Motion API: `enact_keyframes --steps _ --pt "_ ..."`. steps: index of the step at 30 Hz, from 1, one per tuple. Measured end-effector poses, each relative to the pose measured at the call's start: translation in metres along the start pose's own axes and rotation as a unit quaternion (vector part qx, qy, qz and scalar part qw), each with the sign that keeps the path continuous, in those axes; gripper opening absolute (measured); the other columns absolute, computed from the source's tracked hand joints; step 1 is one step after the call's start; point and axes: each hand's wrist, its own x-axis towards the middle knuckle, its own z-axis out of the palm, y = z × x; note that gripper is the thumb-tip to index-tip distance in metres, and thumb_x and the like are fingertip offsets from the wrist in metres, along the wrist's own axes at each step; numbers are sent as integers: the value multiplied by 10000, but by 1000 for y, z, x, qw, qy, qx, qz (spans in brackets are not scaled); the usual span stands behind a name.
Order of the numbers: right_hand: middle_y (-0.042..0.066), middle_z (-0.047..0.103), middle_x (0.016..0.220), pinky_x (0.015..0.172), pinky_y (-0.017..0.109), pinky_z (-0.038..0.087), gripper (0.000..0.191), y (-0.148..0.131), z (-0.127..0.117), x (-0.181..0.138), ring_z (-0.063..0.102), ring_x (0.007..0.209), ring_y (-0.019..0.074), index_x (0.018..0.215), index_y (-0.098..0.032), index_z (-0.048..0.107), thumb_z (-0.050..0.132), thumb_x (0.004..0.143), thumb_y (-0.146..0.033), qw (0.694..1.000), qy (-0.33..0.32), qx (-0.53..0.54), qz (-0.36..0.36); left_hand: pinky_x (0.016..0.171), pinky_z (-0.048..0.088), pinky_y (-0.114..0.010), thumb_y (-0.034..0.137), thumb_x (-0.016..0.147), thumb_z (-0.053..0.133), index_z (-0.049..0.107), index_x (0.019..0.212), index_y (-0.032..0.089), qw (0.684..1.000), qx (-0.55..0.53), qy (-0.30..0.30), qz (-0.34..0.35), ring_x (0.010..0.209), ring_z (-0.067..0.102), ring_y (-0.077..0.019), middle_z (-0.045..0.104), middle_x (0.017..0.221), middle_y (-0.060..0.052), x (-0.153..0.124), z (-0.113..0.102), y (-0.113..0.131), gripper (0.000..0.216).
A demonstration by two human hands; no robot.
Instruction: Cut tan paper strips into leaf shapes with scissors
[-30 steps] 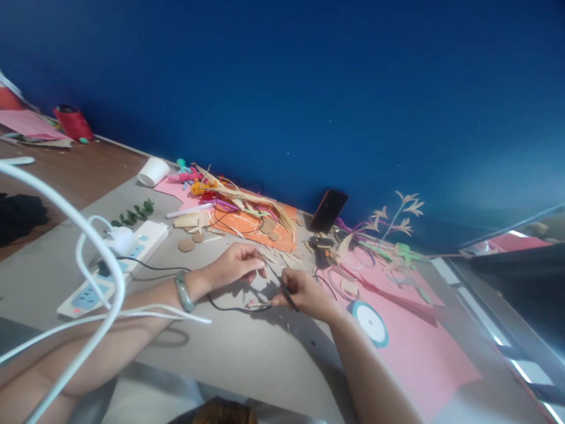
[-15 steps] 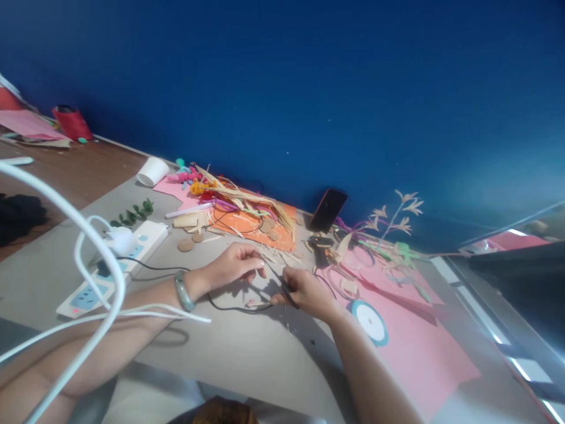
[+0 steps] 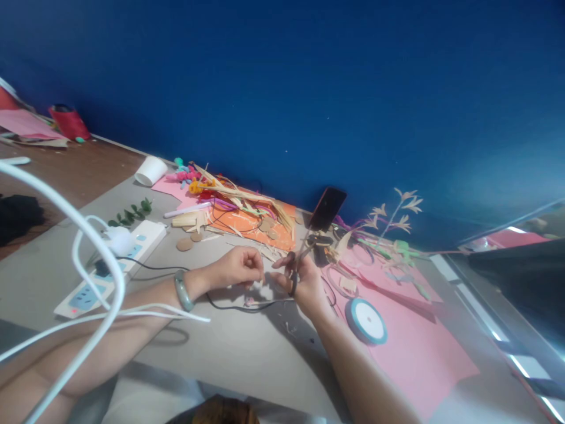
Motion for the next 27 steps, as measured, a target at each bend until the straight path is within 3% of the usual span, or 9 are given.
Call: enact_keyframes --steps 4,8,15,23,27 --pt "33 650 838 637 285 427 276 3 9 -6 504 673 148 830 -211 537 748 663 -275 995 22 -54 -79 480 395 -174 203 668 668 550 730 133 1000 21 -1 -4 492 532 -70 616 614 7 0 2 -4 150" --pt "27 650 792 627 283 432 196 7 12 -7 510 648 143 817 -211 529 693 717 -252 994 24 -50 -94 566 422 -197 198 679 654 588 729 123 998 55 -6 16 581 558 -88 610 648 4 1 4 -6 112" --pt "18 650 736 576 259 433 240 6 10 -6 540 616 141 783 -204 521 725 670 -264 998 14 -24 -51 473 346 -168 211 710 622 582 747 132 997 61 37 0 474 455 -47 533 582 48 -1 1 4 96" --pt "-6 616 682 568 251 432 337 2 18 -7 556 586 133 756 -202 487 771 628 -331 998 26 56 19 426 328 -176 328 726 663 604 775 122 1000 9 24 -2 437 448 -63 515 515 34 1 1 -1 221" --pt "3 606 694 562 258 412 344 -5 9 -3 531 595 136 765 -201 487 750 656 -395 1000 14 -9 17 435 336 -183 363 719 682 619 766 120 999 2 47 17 449 456 -65 534 529 23 1 0 0 256"
